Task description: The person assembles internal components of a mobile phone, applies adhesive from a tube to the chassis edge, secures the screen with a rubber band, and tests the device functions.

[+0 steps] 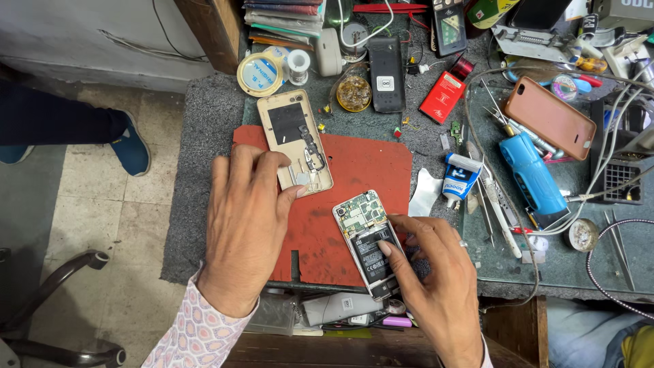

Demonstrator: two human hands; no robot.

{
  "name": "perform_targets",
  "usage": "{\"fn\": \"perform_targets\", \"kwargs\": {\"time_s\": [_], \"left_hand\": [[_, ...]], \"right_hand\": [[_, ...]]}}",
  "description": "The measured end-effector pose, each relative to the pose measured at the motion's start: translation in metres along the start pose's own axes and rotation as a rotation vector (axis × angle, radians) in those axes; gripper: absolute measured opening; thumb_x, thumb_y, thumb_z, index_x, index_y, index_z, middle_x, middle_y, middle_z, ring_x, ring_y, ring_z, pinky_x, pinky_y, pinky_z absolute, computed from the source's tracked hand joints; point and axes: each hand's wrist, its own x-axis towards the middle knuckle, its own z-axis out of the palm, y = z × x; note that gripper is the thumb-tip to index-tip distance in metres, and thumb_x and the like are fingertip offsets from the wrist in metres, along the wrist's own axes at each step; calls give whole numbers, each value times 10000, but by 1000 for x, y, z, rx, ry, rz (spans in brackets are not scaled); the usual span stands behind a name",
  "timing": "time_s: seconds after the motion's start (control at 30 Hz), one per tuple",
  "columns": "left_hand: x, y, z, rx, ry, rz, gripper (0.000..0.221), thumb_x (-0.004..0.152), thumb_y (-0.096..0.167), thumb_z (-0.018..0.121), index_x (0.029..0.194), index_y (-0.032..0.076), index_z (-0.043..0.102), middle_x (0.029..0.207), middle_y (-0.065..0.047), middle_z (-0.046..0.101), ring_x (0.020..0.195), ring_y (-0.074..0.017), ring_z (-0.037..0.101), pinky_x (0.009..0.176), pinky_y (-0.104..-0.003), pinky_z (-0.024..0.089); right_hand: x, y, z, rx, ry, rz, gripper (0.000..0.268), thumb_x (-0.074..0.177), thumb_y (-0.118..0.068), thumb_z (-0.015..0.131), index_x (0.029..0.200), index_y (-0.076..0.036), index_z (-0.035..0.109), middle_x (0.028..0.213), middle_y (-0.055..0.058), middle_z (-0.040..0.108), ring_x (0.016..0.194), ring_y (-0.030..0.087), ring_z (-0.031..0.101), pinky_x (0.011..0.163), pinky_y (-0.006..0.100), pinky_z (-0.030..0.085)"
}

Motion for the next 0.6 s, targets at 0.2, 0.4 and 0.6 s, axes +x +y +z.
{"fn": "perform_targets", "kwargs": {"time_s": [0.2,0.4,0.6], "left_hand": [[-2,4,0,53,-17,-4,383,854,170,782,1165,-9,648,1093,-125,550,971,-314,505,866,-445,461],[-2,9,0,92,-11,2,387,847,173,783,1168,-1,654,1091,-119,552,975,-308,507,875,-442,461],[1,5,0,91,-29,-11,385,852,188,787,1143,-16,640,1105,-135,559,978,-330,514,876,-453,458]], "right_hand": [[-1,5,1,6,0,-7,345,825,-171,775,1157,-83,737,1050,71,699,959,232,678,814,359,536],[-4,8,2,-3,-8,-10,383,808,-182,788,1176,-91,736,1064,68,682,1006,242,655,861,379,512],[-5,8,1,-6,-5,-32,390,807,-177,791,1182,-86,734,1078,74,676,1020,256,642,867,383,505]]}}
